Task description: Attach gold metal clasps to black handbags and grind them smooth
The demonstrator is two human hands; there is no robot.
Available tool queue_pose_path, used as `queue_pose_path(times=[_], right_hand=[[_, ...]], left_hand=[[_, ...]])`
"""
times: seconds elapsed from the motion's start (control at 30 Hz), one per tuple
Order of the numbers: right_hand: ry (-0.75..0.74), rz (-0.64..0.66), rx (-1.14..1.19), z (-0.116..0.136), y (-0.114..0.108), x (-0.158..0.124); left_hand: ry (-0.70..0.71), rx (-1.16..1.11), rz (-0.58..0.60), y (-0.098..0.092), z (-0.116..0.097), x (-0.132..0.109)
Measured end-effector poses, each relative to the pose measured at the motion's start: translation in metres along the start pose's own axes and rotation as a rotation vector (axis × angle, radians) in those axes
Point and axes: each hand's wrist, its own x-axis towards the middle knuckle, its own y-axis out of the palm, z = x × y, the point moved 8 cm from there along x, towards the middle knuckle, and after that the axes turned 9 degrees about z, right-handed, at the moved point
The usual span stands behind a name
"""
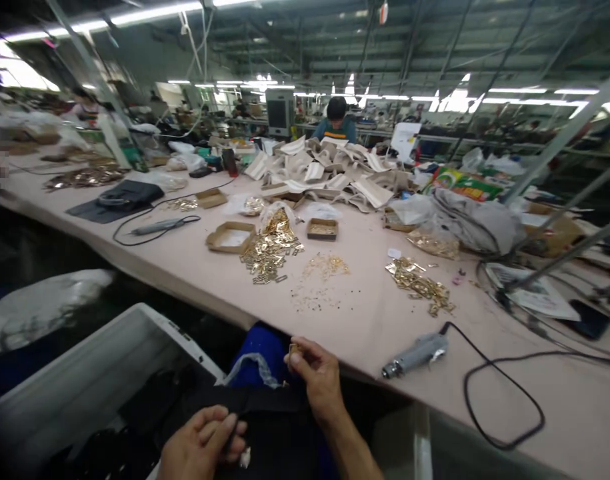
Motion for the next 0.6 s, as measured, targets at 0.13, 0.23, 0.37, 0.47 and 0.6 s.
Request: queue_pose_path(times=[0.13, 0.23, 0.37, 0.47, 0.6], right_hand=[[0.079, 0.012, 0.013, -0.006, -0.001, 0.004], [0.114, 0.011, 0.016, -0.004, 0.002, 0.003], [0.158, 0.087, -0.05, 0.002, 0.021, 0.0], [0.134, 0.09, -0.156, 0.011, 0.037, -0.006], [0.184, 0.186, -0.188, 0.012, 0.067, -0.019]], left_hand=[[-0.045, -0.103, -0.01, 0.0, 0.005, -0.003], [-0.071, -0.153, 0.007, 0.002, 0.006, -0.005], [-0.09, -0.124, 0.049, 0.003, 0.009, -0.003], [-0.105, -0.071, 0.092, 0.005, 0.009, -0.002], [-0.153, -0.02, 0.132, 0.008, 0.007, -0.001]])
